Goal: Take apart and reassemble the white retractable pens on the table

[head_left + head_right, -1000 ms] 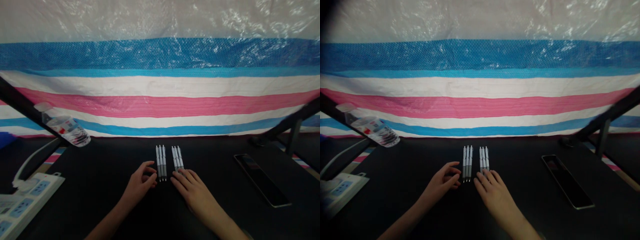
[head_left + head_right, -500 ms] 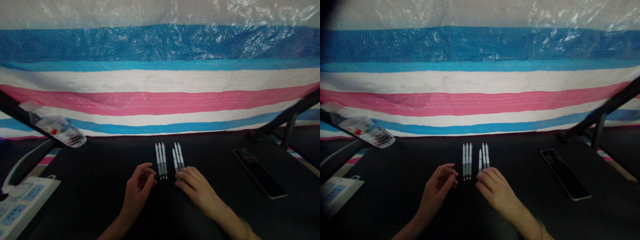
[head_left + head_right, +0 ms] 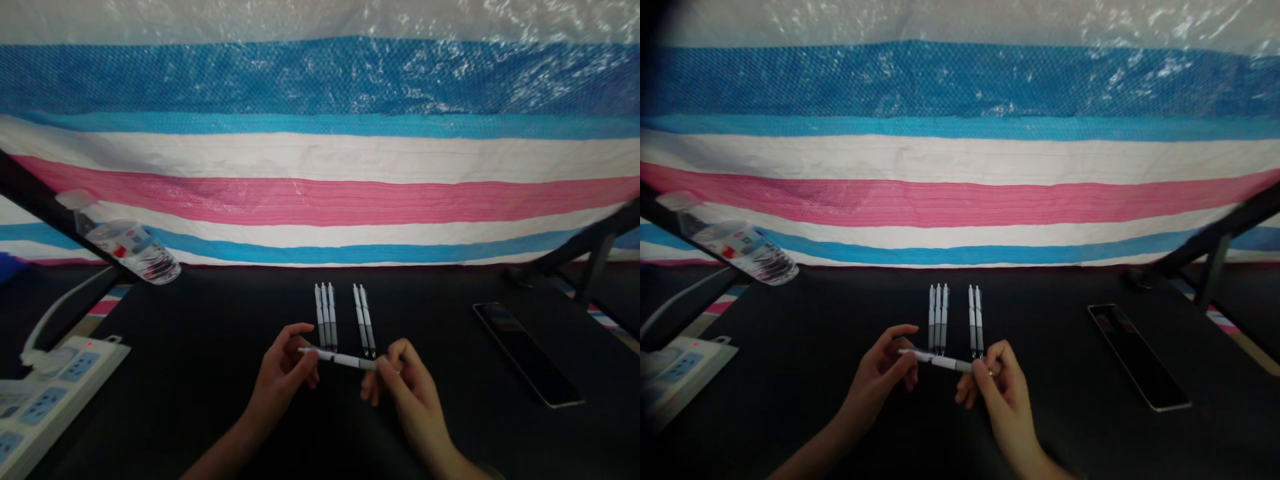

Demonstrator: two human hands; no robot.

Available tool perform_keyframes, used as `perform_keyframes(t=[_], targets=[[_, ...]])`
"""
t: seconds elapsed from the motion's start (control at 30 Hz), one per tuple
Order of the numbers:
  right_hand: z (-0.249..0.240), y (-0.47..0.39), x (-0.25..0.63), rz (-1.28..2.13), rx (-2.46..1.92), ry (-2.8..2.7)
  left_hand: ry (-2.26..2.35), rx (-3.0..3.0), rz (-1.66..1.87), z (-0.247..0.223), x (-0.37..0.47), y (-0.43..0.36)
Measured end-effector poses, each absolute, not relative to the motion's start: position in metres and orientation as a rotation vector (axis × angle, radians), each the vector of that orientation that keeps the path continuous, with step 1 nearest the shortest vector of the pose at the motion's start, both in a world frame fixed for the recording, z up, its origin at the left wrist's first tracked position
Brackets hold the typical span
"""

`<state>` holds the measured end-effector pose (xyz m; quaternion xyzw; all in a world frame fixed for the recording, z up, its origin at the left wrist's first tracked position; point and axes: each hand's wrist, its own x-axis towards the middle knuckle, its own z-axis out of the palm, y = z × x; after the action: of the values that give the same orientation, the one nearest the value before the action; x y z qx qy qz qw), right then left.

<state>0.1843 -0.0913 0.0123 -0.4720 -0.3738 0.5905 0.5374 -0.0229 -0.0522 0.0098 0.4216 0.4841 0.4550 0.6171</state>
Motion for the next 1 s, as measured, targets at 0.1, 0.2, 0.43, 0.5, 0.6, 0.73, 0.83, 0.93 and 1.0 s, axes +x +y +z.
perform_keyframes(t=[0.1, 0.2, 0.43, 0.5, 0.6, 0.73, 0.83, 0.93, 1.0], targets=[[0.002, -0.094, 0.176, 1.758, -1.03, -0.83, 1.076, 0.865, 1.086, 0.002, -0.024, -0.048], [-0.008, -0.098, 0.173, 2.106, -0.928, -0.71, 0.998, 0.754, 1.138, -0.003, -0.025, -0.044], [-0.011, -0.1, 0.174, 2.454, -0.785, -0.607, 0.924, 0.678, 1.126, 0.0, -0.024, -0.045], [-0.01, -0.099, 0.174, 2.45, -0.822, -0.621, 0.919, 0.699, 1.105, 0.0, -0.024, -0.046], [-0.011, -0.099, 0.174, 2.423, -0.866, -0.662, 0.96, 0.759, 1.075, 0.0, -0.023, -0.048], [-0.014, -0.1, 0.171, 2.37, -0.996, -0.718, 1.034, 0.808, 1.05, 0.0, -0.024, -0.048], [-0.017, -0.101, 0.168, 2.327, -1.105, -0.766, 1.062, 0.823, 1.048, 0.001, -0.023, -0.048], [-0.02, -0.102, 0.166, 2.285, -1.156, -0.838, 1.074, 0.816, 1.045, 0.0, -0.022, -0.047], [-0.021, -0.103, 0.165, 2.258, -1.178, -0.893, 1.069, 0.809, 1.046, 0.0, -0.022, -0.048]])
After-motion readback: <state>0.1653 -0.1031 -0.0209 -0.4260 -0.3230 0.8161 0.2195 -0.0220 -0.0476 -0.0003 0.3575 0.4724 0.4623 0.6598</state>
